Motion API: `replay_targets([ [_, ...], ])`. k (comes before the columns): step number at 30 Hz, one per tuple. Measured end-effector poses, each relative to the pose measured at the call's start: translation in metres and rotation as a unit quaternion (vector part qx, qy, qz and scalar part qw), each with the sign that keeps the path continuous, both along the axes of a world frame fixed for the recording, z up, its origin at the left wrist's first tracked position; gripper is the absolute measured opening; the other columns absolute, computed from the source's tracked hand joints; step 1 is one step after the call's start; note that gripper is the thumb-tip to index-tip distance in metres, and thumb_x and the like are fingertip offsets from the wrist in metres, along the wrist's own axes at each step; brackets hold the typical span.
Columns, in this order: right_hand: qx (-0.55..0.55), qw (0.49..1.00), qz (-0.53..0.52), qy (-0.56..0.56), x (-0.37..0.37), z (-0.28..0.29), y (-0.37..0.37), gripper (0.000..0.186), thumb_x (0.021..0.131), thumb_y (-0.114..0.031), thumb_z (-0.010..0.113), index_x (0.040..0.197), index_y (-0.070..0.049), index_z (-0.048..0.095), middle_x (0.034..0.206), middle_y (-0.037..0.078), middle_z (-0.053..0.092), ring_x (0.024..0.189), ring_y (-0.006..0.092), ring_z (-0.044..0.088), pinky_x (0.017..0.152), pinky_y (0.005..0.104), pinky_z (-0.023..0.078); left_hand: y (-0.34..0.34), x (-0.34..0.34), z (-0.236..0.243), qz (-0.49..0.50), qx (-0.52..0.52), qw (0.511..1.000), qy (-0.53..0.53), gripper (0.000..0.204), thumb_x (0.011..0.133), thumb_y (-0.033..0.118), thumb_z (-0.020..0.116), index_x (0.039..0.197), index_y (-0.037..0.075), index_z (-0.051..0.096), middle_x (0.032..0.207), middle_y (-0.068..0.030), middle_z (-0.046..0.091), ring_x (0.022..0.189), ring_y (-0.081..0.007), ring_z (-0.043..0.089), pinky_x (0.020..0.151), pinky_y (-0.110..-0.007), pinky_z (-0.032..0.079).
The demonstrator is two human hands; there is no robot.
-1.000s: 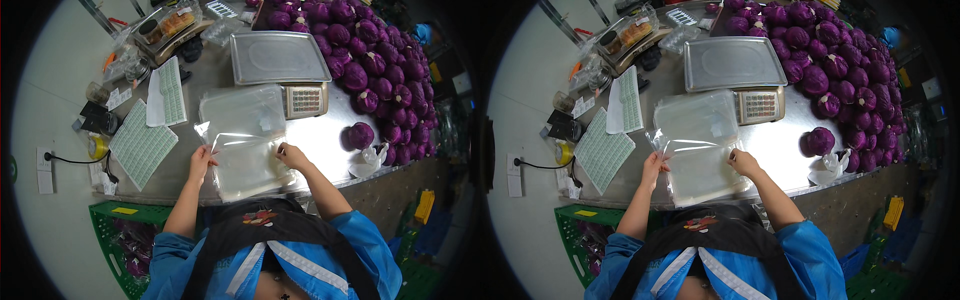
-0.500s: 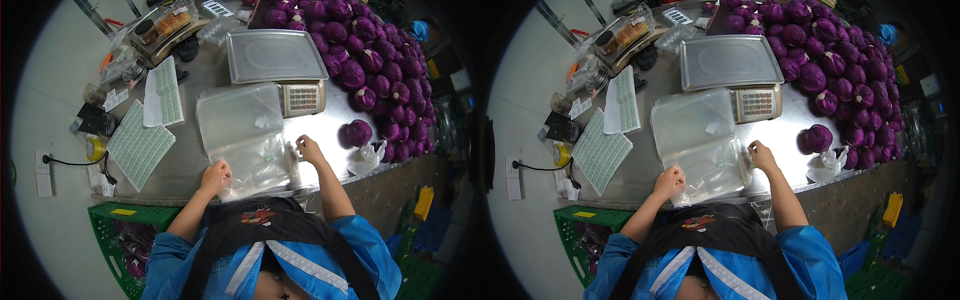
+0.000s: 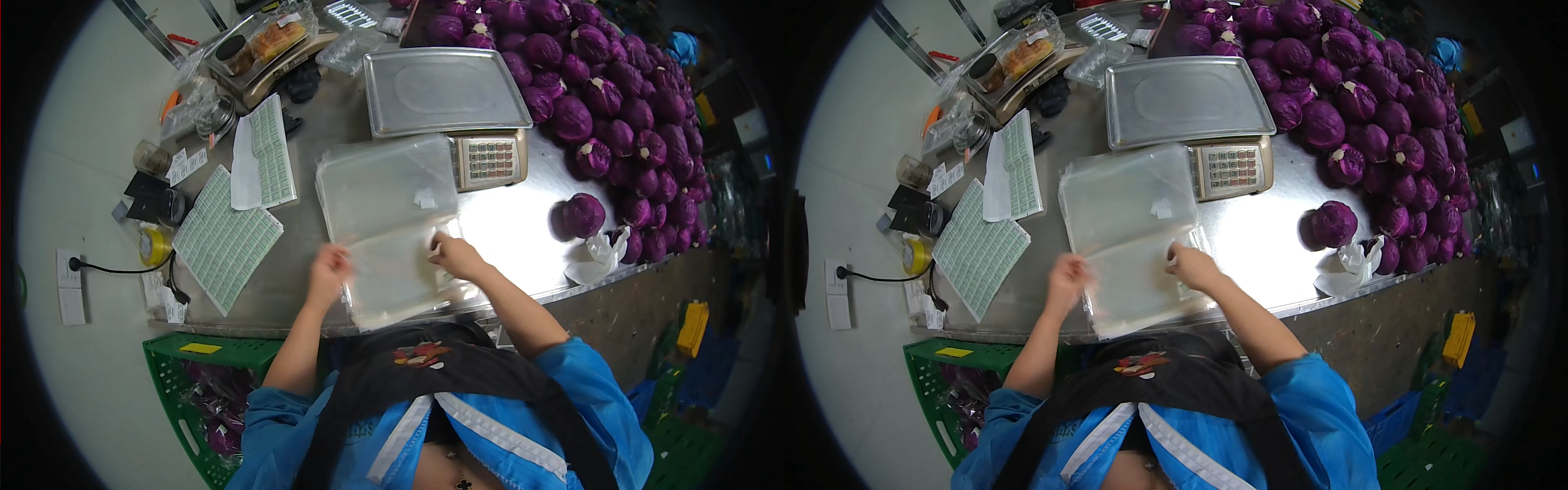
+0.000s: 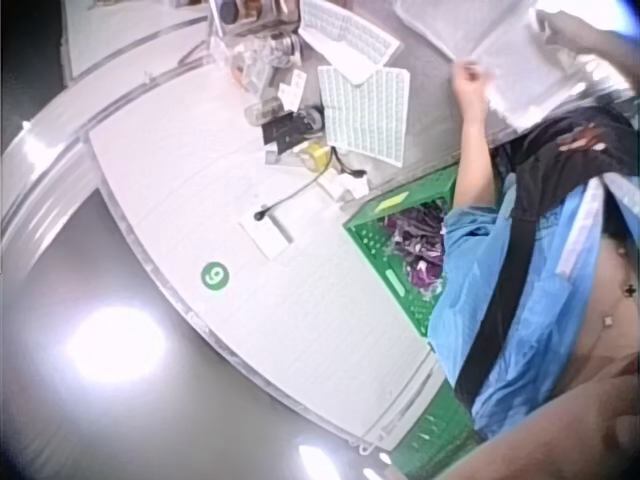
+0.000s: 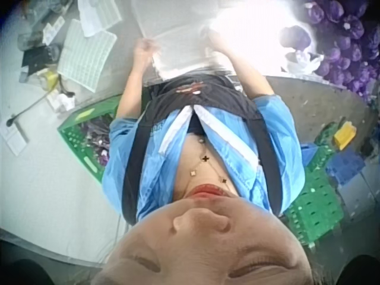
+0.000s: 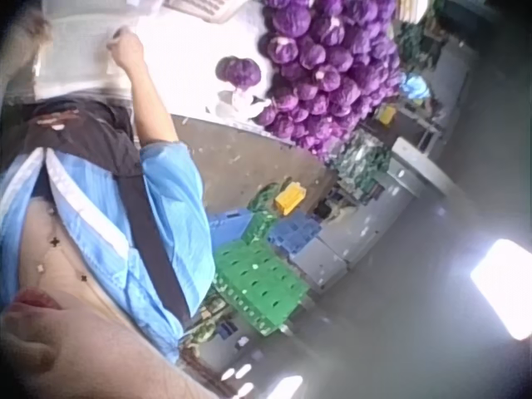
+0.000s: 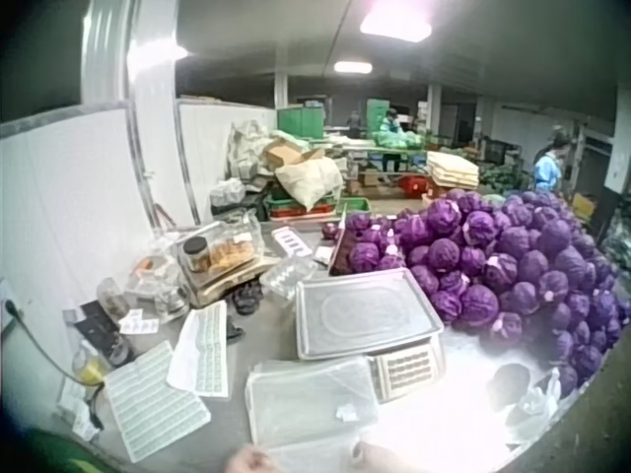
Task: Weighing red cabbages, placing them into plastic bags, and applying labels to the bags.
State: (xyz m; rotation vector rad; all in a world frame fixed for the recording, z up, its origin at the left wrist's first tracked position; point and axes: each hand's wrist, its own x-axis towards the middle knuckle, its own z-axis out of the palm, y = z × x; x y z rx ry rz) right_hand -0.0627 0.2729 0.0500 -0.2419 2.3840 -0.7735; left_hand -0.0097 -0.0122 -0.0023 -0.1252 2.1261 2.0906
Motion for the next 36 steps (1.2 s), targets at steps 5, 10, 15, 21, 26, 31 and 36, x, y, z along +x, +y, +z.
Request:
replay_targets([
  [5,0.148,0.988,0.039,0.034,-0.021,-0.012,-0.004,0.044,0.064,-0.039,0.068,0.087,-0.005,0.053,0.08,0.015,0.061,0.078,0.0304,0.058,0.068,0.0377,0.045,0.029,0.023,0.01,-0.186,-0.408,0.883,0.139,0.012,0.067,0.012,0.061,0.078,0.012,0.062,0.074,-0.0041,0.055,0.071,-0.023,0.057,0.066,-0.035,0.044],
  [10,-0.041,0.963,-0.263,0.036,-0.034,-0.02,0.069,0.033,0.079,-0.033,0.058,0.084,0.0,0.053,0.058,0.009,0.057,0.048,0.0138,0.054,0.043,0.0268,0.043,0.013,-0.002,0.01,-0.142,-0.326,0.931,-0.083,0.009,0.078,0.016,0.054,0.076,0.01,0.06,0.067,-0.003,0.054,0.062,-0.0189,0.055,0.062,-0.031,0.044],
  [15,-0.143,0.978,-0.152,0.0,-0.02,-0.046,0.071,0.03,0.066,-0.015,0.071,0.085,-0.002,0.051,0.074,0.01,0.058,0.066,0.0168,0.057,0.059,0.029,0.047,0.016,-0.016,0.032,0.271,-0.004,0.956,0.11,0.017,0.076,0.011,0.06,0.089,0.007,0.05,0.068,0.0008,0.048,0.063,-0.0094,0.047,0.061,-0.022,0.042],
  [21,0.048,0.994,0.045,0.091,-0.011,-0.029,-0.008,0.041,0.06,-0.024,0.075,0.086,-0.004,0.051,0.081,0.014,0.059,0.078,0.0315,0.057,0.07,0.0379,0.045,0.031,0.017,0.018,-0.246,-0.394,0.872,0.153,0.016,0.069,0.009,0.063,0.084,0.012,0.059,0.071,-0.0061,0.054,0.071,-0.0238,0.055,0.068,-0.033,0.045],
  [26,0.032,0.986,-0.155,0.051,-0.021,-0.023,0.051,0.039,0.07,-0.036,0.067,0.083,-0.002,0.053,0.067,0.013,0.059,0.063,0.023,0.059,0.057,0.032,0.045,0.006,0.001,-0.027,-0.224,-0.343,0.911,0.038,0.009,0.075,0.011,0.057,0.082,0.011,0.061,0.074,-0.0063,0.059,0.071,-0.0219,0.057,0.067,-0.031,0.046],
  [31,-0.056,0.935,-0.323,0.133,0.003,-0.021,0.071,0.021,0.078,-0.025,0.058,0.083,-0.005,0.057,0.061,0.01,0.057,0.055,0.0201,0.056,0.053,0.03,0.044,0.006,-0.045,0.041,0.191,0.051,0.978,-0.067,0.008,0.077,0.007,0.054,0.08,0.002,0.05,0.074,-0.0066,0.053,0.061,-0.0142,0.051,0.056,-0.029,0.041],
  [36,0.075,0.993,-0.085,0.042,0.023,-0.018,0.03,0.04,0.07,-0.03,0.066,0.101,-0.011,0.05,0.074,0.01,0.06,0.073,0.0263,0.058,0.065,0.0353,0.044,0.042,-0.003,0.036,-0.153,-0.286,0.939,0.116,0.029,0.072,0.009,0.06,0.1,0.008,0.051,0.099,-0.0096,0.055,0.093,-0.0195,0.051,0.079,-0.027,0.039],
])
